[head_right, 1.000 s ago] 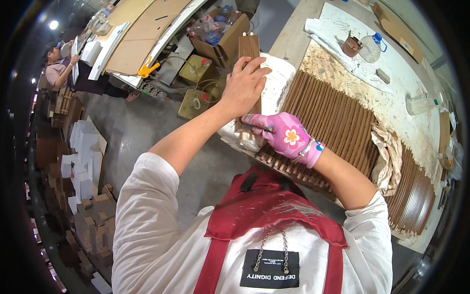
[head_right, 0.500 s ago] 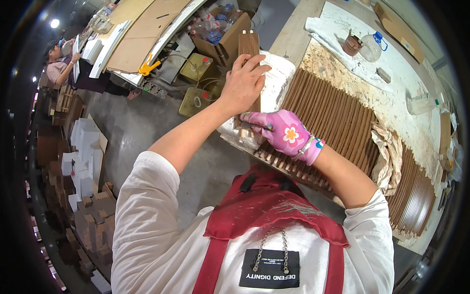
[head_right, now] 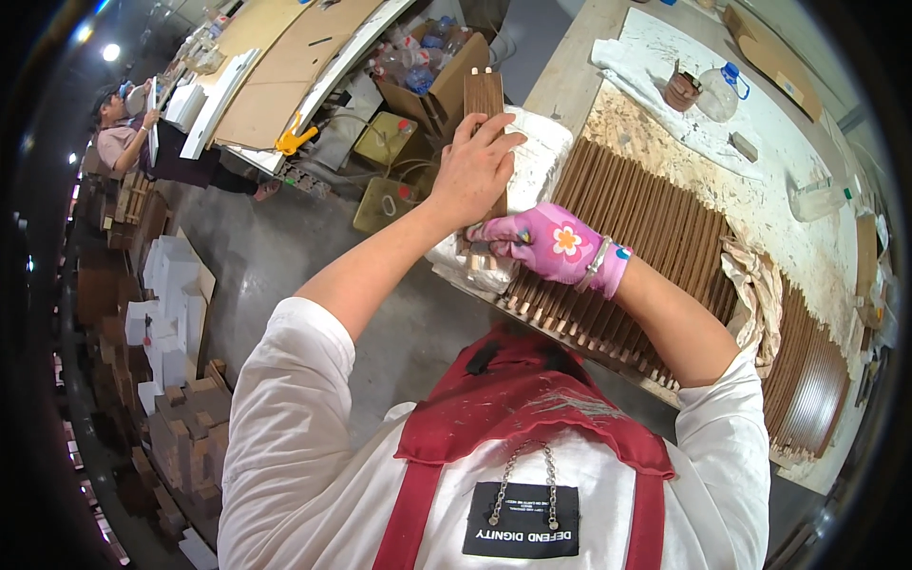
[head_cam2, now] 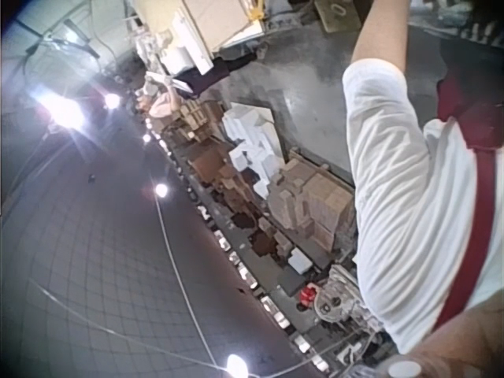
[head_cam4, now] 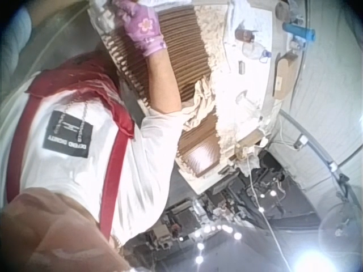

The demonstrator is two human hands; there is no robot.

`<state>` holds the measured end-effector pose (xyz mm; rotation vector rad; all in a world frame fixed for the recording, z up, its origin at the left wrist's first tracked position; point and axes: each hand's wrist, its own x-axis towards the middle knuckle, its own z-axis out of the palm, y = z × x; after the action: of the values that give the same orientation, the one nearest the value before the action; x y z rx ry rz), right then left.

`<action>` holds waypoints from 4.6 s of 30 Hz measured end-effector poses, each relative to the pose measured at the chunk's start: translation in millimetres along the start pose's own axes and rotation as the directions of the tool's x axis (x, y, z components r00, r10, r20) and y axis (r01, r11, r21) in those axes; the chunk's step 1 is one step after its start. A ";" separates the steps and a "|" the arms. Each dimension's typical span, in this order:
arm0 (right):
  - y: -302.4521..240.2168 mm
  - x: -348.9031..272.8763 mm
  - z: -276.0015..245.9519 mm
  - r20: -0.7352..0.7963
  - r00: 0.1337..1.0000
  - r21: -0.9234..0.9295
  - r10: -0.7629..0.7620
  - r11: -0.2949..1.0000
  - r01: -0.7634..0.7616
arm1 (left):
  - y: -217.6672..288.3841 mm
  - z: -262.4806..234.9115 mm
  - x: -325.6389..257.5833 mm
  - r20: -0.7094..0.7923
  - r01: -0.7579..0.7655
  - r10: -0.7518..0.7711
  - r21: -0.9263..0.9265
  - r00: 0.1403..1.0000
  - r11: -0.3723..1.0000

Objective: The person scrapes wood slats with a small tool, wipes them with a cloth after applying liquid from a bottle, and rubs a solid block along the ends of the slats.

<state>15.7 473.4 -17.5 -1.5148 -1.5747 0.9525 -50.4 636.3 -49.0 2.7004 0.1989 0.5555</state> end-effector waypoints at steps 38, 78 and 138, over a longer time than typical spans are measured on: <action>-3.1 -10.3 31.6 -0.250 0.965 -0.111 0.079 0.988 -0.110 | -1.9 1.7 -0.4 -0.013 -0.008 0.008 0.001 1.000 1.000; 0.3 -19.8 36.8 -0.420 0.907 -0.066 0.025 0.996 -0.058 | 1.3 1.5 0.0 -0.021 0.003 -0.003 0.008 1.000 1.000; -21.6 -43.6 63.3 -0.532 0.822 -0.086 0.204 0.953 -0.292 | 3.0 5.7 2.7 0.042 -0.105 0.097 0.277 0.994 0.955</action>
<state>-49.2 428.0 -27.4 -1.9337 -1.0974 0.4830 -45.4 632.3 -51.7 3.0051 0.1406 0.5555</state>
